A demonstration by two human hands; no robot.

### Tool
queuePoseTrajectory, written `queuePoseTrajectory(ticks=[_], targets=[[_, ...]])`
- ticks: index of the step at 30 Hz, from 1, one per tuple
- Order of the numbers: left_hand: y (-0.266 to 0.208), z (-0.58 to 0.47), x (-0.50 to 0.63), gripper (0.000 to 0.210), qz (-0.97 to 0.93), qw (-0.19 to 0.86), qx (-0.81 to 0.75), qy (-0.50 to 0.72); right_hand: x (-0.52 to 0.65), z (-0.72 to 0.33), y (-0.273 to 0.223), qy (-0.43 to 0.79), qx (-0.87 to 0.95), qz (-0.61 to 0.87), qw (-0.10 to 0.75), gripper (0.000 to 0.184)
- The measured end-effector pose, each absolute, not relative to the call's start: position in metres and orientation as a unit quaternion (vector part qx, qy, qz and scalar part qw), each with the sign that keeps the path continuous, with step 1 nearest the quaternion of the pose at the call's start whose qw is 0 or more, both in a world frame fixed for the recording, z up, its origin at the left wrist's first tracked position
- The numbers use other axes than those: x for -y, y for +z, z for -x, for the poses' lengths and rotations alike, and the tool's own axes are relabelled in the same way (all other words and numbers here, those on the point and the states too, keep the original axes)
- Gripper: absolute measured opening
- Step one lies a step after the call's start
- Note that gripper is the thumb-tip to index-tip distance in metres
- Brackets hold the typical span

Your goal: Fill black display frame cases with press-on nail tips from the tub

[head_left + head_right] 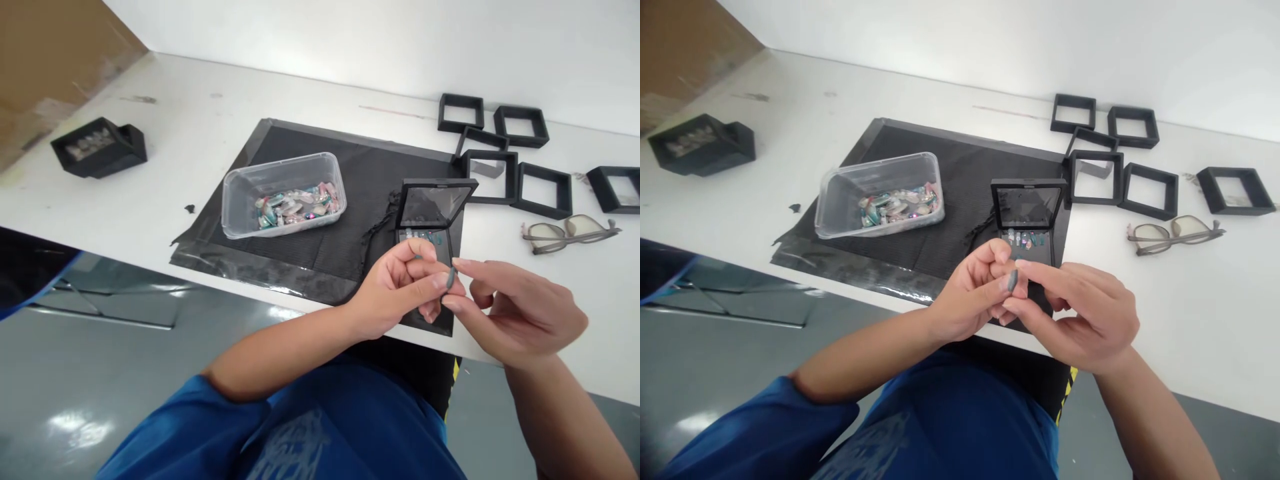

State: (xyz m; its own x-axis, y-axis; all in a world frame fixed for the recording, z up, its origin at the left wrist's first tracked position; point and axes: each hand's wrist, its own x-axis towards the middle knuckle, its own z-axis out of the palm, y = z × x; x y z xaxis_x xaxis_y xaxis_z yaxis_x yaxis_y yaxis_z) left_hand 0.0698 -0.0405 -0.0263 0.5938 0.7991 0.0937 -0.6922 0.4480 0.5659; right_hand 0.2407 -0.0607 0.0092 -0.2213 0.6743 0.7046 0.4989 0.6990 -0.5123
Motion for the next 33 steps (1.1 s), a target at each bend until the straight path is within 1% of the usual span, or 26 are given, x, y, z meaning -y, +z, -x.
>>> queuePoseTrajectory(ticks=[9, 12, 17, 19, 23, 27, 29, 31, 33], targets=[[-0.025, -0.066, 0.041, 0.031, -0.282, 0.86, -0.097, 0.414, 0.058, -0.239, 0.013, 0.145, 0.77, 0.367, 0.502, 0.043], [-0.027, -0.064, 0.042, 0.028, -0.282, 0.862, -0.079, 0.414, 0.06, -0.24, 0.012, 0.212, 0.758, 0.36, 0.5, 0.044], [-0.031, -0.062, 0.045, 0.024, -0.297, 0.865, -0.054, 0.402, 0.062, -0.242, 0.011, 0.377, 0.72, 0.329, 0.482, 0.04], [-0.032, -0.061, 0.045, 0.023, -0.303, 0.864, -0.055, 0.399, 0.062, -0.243, 0.01, 0.41, 0.707, 0.322, 0.479, 0.04], [-0.034, -0.06, 0.044, 0.028, -0.305, 0.862, -0.079, 0.396, 0.062, -0.247, 0.005, 0.4, 0.703, 0.342, 0.479, 0.044], [-0.032, -0.061, 0.043, 0.036, -0.324, 0.857, -0.115, 0.384, 0.062, -0.249, 0.005, 0.333, 0.724, 0.37, 0.477, 0.039], [-0.03, -0.061, 0.044, 0.029, -0.417, 0.793, -0.148, 0.418, 0.062, -0.25, 0.008, 0.293, 0.736, 0.384, 0.475, 0.035], [-0.027, -0.058, 0.046, 0.018, -0.528, 0.678, -0.187, 0.475, 0.061, -0.253, 0.011, 0.246, 0.743, 0.405, 0.473, 0.033], [-0.026, -0.05, 0.048, 0.015, -0.596, 0.569, -0.206, 0.528, 0.06, -0.258, 0.012, 0.202, 0.748, 0.431, 0.463, 0.032]])
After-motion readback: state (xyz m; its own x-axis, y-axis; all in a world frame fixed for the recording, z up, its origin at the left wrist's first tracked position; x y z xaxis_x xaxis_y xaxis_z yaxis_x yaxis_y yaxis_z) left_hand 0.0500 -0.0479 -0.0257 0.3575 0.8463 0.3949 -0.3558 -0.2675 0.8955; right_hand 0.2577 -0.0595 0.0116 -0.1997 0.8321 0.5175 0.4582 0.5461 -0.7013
